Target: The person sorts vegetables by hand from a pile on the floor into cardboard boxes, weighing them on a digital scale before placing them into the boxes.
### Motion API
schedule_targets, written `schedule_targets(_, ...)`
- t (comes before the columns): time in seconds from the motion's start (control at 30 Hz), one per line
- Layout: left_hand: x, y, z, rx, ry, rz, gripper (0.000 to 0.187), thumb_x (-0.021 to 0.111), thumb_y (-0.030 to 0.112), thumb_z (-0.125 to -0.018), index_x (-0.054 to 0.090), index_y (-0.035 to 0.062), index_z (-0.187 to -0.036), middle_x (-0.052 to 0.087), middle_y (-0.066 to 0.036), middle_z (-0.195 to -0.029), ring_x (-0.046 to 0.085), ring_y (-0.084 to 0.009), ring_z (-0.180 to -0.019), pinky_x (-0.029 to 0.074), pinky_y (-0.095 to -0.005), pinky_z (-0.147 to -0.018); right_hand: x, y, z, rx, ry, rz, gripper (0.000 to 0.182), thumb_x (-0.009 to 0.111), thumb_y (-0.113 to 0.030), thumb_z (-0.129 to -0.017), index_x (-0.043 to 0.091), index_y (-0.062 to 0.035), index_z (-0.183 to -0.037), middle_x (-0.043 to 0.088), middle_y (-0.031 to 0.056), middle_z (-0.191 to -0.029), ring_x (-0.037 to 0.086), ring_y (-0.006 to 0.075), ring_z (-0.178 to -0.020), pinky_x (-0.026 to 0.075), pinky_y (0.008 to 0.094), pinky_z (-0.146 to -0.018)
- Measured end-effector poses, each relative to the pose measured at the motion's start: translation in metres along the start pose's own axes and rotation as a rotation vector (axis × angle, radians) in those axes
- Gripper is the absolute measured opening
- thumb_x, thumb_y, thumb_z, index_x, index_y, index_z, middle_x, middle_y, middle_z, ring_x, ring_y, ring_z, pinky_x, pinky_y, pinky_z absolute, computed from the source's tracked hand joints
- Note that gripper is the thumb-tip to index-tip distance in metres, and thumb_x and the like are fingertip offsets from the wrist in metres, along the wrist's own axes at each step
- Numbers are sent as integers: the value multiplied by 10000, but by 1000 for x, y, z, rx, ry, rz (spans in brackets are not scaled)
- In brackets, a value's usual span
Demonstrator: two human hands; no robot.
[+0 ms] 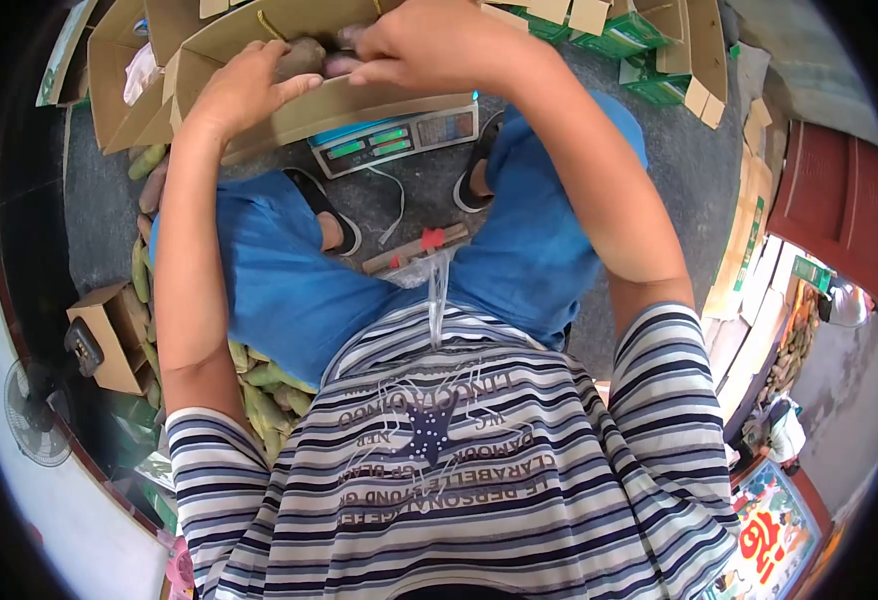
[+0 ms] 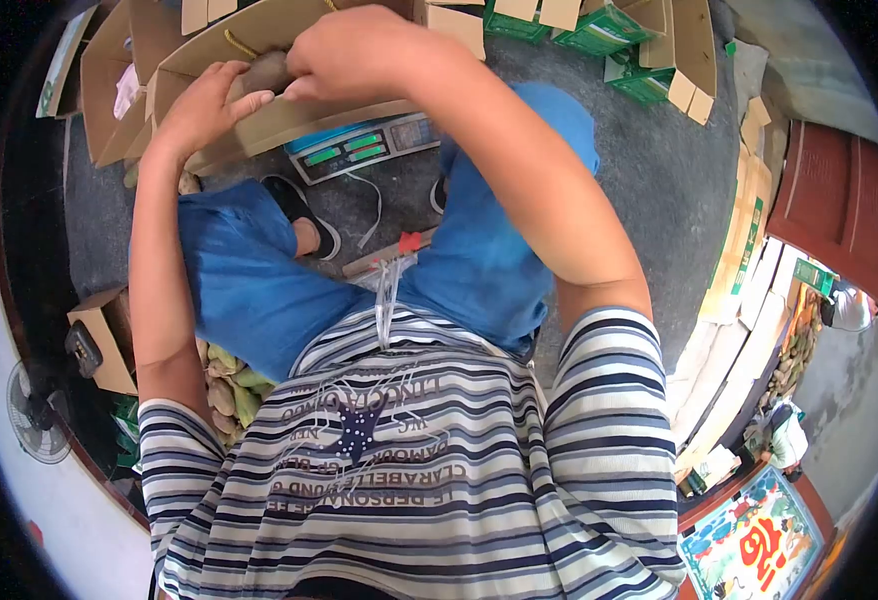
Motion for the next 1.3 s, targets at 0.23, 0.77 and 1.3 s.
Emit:
schedule_targets(0.23, -2, -4, -7, 25, 254, -265, 642, 595, 485, -793, 465, 78, -1273, 461, -191, -1288, 436, -334, -1196, 361, -444, -969, 45, -44, 27, -139, -115, 8, 263, 575, -327, -819, 656, -81, -780, 638, 134, -706, 629, 323, -715, 493, 429, -643)
schedule_targets(0.77, 6, 28, 3, 153, -95, 221, 722, 655, 497, -733, 493, -39, -1188, 540, -250, -1152, 514, -367, -1088, 406, -397, -928, -10, 15, 41, 127, 119, 27, 259, 550, -320, -839, 631, -74, -847, 627, 149, -767, 608, 324, -767, 472, 420, -662)
schedule_targets(1.3, 32, 29, 0, 126, -268, -33, 471, 672, 304, -760, 508, 30, -1106, 571, -222, -1080, 543, -380, -1001, 433, -444, -841, 18, 69, 41, 344, 52, 23, 269, 552, -333, -820, 662, -108, -921, 651, 127, -901, 611, 312, -883, 477, 429, -752)
Point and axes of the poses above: each hand's wrist, its own z-axis away from the middle knuckle, its own x-axis out of the palm, y = z × x, the point moved 5 cm from there along -z, towards the middle knuckle
